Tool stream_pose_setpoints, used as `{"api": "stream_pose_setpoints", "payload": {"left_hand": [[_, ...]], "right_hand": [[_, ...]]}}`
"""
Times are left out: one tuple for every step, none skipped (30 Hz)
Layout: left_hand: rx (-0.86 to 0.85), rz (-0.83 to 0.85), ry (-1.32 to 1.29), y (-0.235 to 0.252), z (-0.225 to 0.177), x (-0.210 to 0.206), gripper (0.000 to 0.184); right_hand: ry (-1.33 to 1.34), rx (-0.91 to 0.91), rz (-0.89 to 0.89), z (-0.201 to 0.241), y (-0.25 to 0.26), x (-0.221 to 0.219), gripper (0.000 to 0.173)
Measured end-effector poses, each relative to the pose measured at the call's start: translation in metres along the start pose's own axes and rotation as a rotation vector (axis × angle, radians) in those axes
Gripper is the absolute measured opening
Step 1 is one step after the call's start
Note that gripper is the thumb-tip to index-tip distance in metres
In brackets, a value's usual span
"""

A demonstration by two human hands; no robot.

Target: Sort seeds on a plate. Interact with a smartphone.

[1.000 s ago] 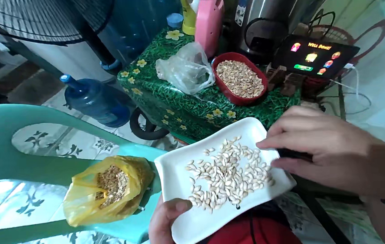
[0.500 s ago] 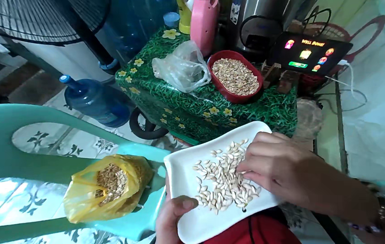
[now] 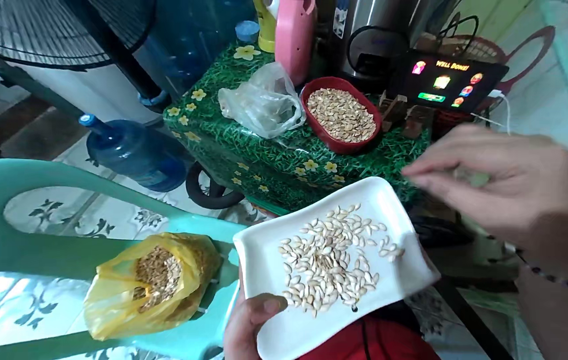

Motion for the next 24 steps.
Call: {"api": "stream_pose_setpoints", "payload": {"left_hand": [[-0.002, 0.010, 0.015, 0.000, 0.000, 0.002, 0.038], [-0.008, 0.020, 0.022, 0.001, 0.000, 0.003, 0.037], [-0.013, 0.029, 0.027, 0.001, -0.001, 0.004, 0.035], [-0.015, 0.034, 0.026, 0.001, -0.001, 0.005, 0.033], [-0.017, 0.036, 0.027, 0.001, -0.002, 0.005, 0.032], [-0.018, 0.033, 0.029, 0.001, -0.002, 0.006, 0.032], [-0.016, 0.027, 0.035, 0.000, -0.002, 0.006, 0.032], [-0.014, 0.022, 0.039, 0.000, -0.003, 0.007, 0.033], [-0.011, 0.020, 0.040, 0.001, -0.003, 0.007, 0.033], [-0.011, 0.020, 0.042, 0.001, -0.003, 0.007, 0.033], [-0.013, 0.021, 0.041, 0.002, -0.003, 0.007, 0.032], [-0.016, 0.025, 0.034, 0.002, -0.003, 0.007, 0.032], [-0.018, 0.028, 0.033, 0.003, -0.003, 0.007, 0.032], [-0.019, 0.025, 0.034, 0.004, -0.003, 0.006, 0.032], [-0.019, 0.024, 0.036, 0.004, -0.004, 0.005, 0.031], [-0.017, 0.023, 0.034, 0.005, -0.004, 0.005, 0.031], [-0.016, 0.025, 0.031, 0.005, -0.004, 0.005, 0.031], [-0.016, 0.027, 0.027, 0.006, -0.004, 0.005, 0.032], [-0.018, 0.026, 0.023, 0.006, -0.004, 0.005, 0.032], [-0.021, 0.026, 0.023, 0.006, -0.004, 0.006, 0.032], [-0.025, 0.026, 0.025, 0.006, -0.004, 0.006, 0.031], [-0.027, 0.022, 0.030, 0.007, -0.004, 0.006, 0.031], [-0.030, 0.019, 0.029, 0.007, -0.004, 0.006, 0.030], [-0.032, 0.015, 0.027, 0.008, -0.005, 0.006, 0.029]], "right_hand": [[-0.075, -0.057, -0.073, -0.012, 0.002, 0.006, 0.018], [-0.154, -0.126, -0.158, -0.028, 0.004, 0.011, 0.019], [-0.229, -0.207, -0.239, -0.047, 0.005, 0.015, 0.021], [-0.294, -0.299, -0.298, -0.067, 0.006, 0.019, 0.026], [-0.333, -0.397, -0.335, -0.086, 0.007, 0.022, 0.033], [-0.352, -0.476, -0.361, -0.104, 0.007, 0.024, 0.041], [-0.366, -0.524, -0.379, -0.121, 0.007, 0.024, 0.046], [-0.371, -0.557, -0.389, -0.134, 0.008, 0.022, 0.050], [-0.377, -0.581, -0.390, -0.144, 0.009, 0.019, 0.053], [-0.378, -0.597, -0.385, -0.151, 0.012, 0.016, 0.056], [-0.381, -0.604, -0.380, -0.156, 0.015, 0.012, 0.058], [-0.390, -0.593, -0.376, -0.158, 0.019, 0.009, 0.061], [-0.399, -0.575, -0.367, -0.160, 0.025, 0.006, 0.064], [-0.404, -0.557, -0.359, -0.160, 0.031, 0.003, 0.066], [-0.410, -0.554, -0.351, -0.161, 0.037, 0.000, 0.068], [-0.415, -0.556, -0.347, -0.162, 0.043, -0.002, 0.069], [-0.415, -0.565, -0.339, -0.162, 0.049, -0.004, 0.070], [-0.421, -0.569, -0.333, -0.163, 0.053, -0.005, 0.071], [-0.432, -0.574, -0.330, -0.165, 0.057, -0.007, 0.071], [-0.442, -0.578, -0.329, -0.166, 0.060, -0.008, 0.072], [-0.453, -0.581, -0.329, -0.167, 0.062, -0.008, 0.073], [-0.461, -0.585, -0.329, -0.168, 0.064, -0.009, 0.074], [-0.467, -0.589, -0.327, -0.169, 0.066, -0.009, 0.075], [-0.466, -0.593, -0.324, -0.168, 0.066, -0.009, 0.076]]}}
Point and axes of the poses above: each hand's wrist, its own y-axis towards the middle knuckle, its own x-axis out of the back of the hand, z = x × y, the point moved 1 cm from there along y, towards the middle knuckle, and after that the axes turned 5 degrees about z, right-handed, at the moved point
